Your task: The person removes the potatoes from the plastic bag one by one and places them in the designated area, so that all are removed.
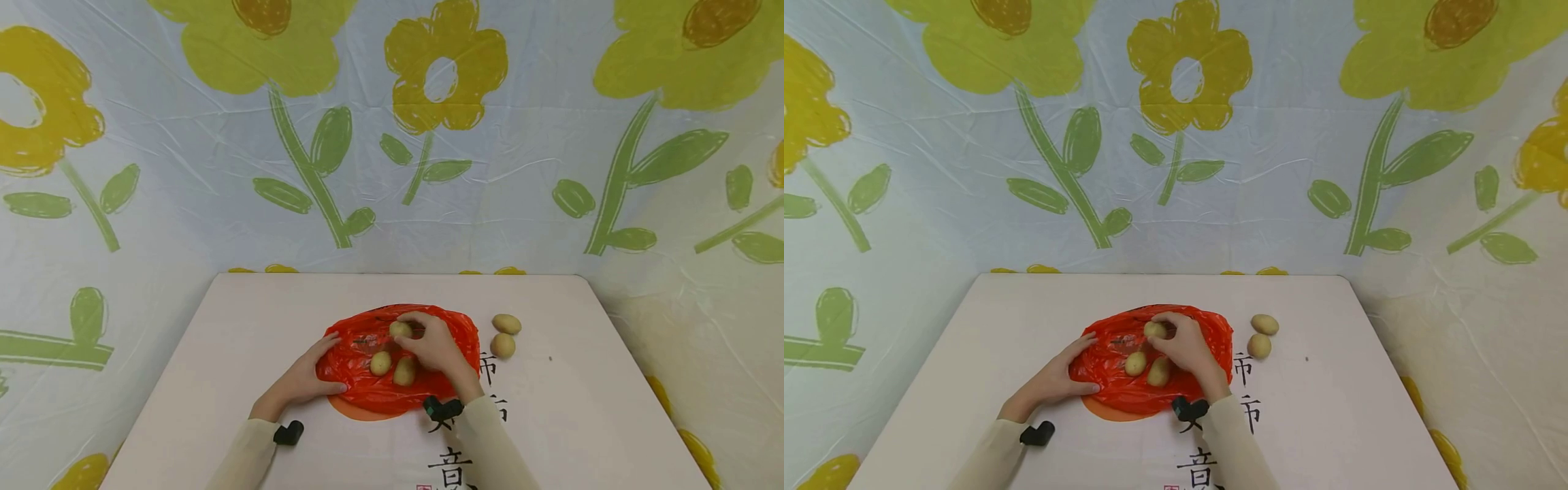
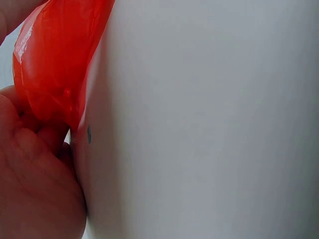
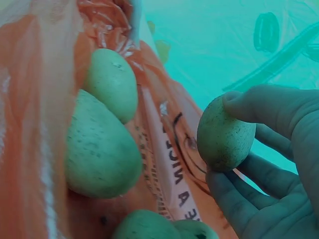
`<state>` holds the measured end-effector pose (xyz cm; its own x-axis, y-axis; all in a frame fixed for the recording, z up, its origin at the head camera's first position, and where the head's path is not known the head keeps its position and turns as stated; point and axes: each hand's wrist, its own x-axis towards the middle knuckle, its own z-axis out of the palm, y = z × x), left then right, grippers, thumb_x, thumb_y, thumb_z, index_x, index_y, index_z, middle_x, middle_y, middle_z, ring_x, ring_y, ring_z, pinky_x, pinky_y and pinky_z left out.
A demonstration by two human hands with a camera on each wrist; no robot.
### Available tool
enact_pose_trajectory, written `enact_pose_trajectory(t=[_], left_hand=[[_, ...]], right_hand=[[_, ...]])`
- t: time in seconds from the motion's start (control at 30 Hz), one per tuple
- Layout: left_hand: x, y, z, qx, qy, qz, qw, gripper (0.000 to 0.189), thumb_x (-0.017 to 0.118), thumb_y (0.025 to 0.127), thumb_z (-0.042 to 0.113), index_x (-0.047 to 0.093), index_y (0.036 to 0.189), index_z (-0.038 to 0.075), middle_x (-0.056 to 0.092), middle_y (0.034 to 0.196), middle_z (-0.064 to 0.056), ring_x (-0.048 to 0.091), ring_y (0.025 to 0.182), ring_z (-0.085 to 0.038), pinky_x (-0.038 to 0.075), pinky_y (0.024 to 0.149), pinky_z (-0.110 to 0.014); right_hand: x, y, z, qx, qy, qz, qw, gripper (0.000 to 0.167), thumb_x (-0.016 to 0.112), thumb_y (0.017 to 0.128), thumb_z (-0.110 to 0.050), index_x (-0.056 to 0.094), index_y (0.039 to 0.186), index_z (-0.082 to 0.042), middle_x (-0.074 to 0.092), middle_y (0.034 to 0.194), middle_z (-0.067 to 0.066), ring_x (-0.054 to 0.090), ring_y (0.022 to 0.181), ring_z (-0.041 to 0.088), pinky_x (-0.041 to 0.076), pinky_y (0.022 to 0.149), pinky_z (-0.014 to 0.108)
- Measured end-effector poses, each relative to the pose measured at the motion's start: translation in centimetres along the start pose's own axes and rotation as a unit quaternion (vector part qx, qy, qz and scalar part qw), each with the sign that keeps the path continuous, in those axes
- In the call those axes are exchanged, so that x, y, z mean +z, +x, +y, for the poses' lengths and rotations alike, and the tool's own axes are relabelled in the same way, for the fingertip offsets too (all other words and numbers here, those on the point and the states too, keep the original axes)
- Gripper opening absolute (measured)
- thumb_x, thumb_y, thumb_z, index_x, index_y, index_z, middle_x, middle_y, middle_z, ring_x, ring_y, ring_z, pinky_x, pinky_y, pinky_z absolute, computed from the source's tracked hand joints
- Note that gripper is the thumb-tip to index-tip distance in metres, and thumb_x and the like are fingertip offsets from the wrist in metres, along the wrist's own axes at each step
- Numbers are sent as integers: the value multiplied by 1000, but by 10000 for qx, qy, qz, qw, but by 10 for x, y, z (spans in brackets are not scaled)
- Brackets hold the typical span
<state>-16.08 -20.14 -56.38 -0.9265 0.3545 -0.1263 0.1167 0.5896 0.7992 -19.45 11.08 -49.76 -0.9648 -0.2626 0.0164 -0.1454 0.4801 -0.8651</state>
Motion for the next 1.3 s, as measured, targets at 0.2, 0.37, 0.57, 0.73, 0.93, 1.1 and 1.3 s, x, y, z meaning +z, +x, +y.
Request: enact_pose_trajectory(t=[0.2, 0.37, 0.57, 0.73, 0.93, 1.1, 1.3], left_hand=[[0, 1, -1, 21, -26, -3, 10000, 99, 86, 76, 48, 39, 159, 21, 28, 170, -4, 24, 156, -39, 30, 119, -69], [1, 1, -2, 18, -45, -10, 10000, 100, 86, 76, 49, 38, 159, 22, 27, 170, -3, 23, 157, -39, 29, 119, -69], [1, 2, -3, 29, -29, -1, 10000, 100, 86, 76, 49, 38, 160, 24, 28, 170, -2, 23, 157, -38, 29, 120, -69], [0, 2, -2, 32, -5, 13, 10000, 100, 86, 76, 50, 38, 159, 23, 28, 170, -2, 24, 157, -39, 29, 119, -69], [1, 2, -1, -17, 28, 17, 10000, 100, 86, 76, 49, 38, 160, 23, 28, 170, -1, 24, 157, -38, 29, 119, -69], [2, 1, -2, -147, 44, -53, 9999, 100, 86, 77, 50, 37, 160, 25, 27, 170, 1, 23, 157, -37, 30, 120, -68], [2, 0, -1, -81, 38, -16, 10000, 101, 86, 76, 49, 37, 160, 23, 27, 170, 0, 23, 157, -37, 30, 119, -68]], right_hand=[[-11, -1, -2, 9, 143, 138, 9998, 35, 79, 90, -23, 72, 124, -20, 71, 121, 0, 69, 108, 21, 60, 95, 43], [-22, 0, -3, -145, 183, 241, 9994, 36, 79, 91, -19, 71, 126, -15, 71, 124, 5, 70, 111, 25, 60, 97, 43], [-39, -2, -6, -347, 135, 497, 9981, 35, 79, 90, -16, 71, 125, -12, 72, 122, 10, 69, 112, 27, 58, 99, 45], [-55, -4, -4, -463, 152, 652, 9967, 35, 78, 91, -16, 70, 125, -9, 72, 123, 13, 69, 113, 29, 58, 99, 45], [-70, -8, 1, -552, 232, 879, 9943, 35, 77, 92, -13, 70, 126, -6, 71, 124, 15, 68, 114, 32, 59, 98, 46], [-79, -14, 7, -495, 217, 933, 9942, 37, 77, 93, -15, 68, 128, -4, 70, 126, 17, 67, 116, 33, 57, 100, 47], [-89, -22, 17, -298, 193, 1070, 9936, 38, 74, 95, -15, 66, 130, -3, 69, 128, 19, 66, 117, 35, 56, 101, 49]])
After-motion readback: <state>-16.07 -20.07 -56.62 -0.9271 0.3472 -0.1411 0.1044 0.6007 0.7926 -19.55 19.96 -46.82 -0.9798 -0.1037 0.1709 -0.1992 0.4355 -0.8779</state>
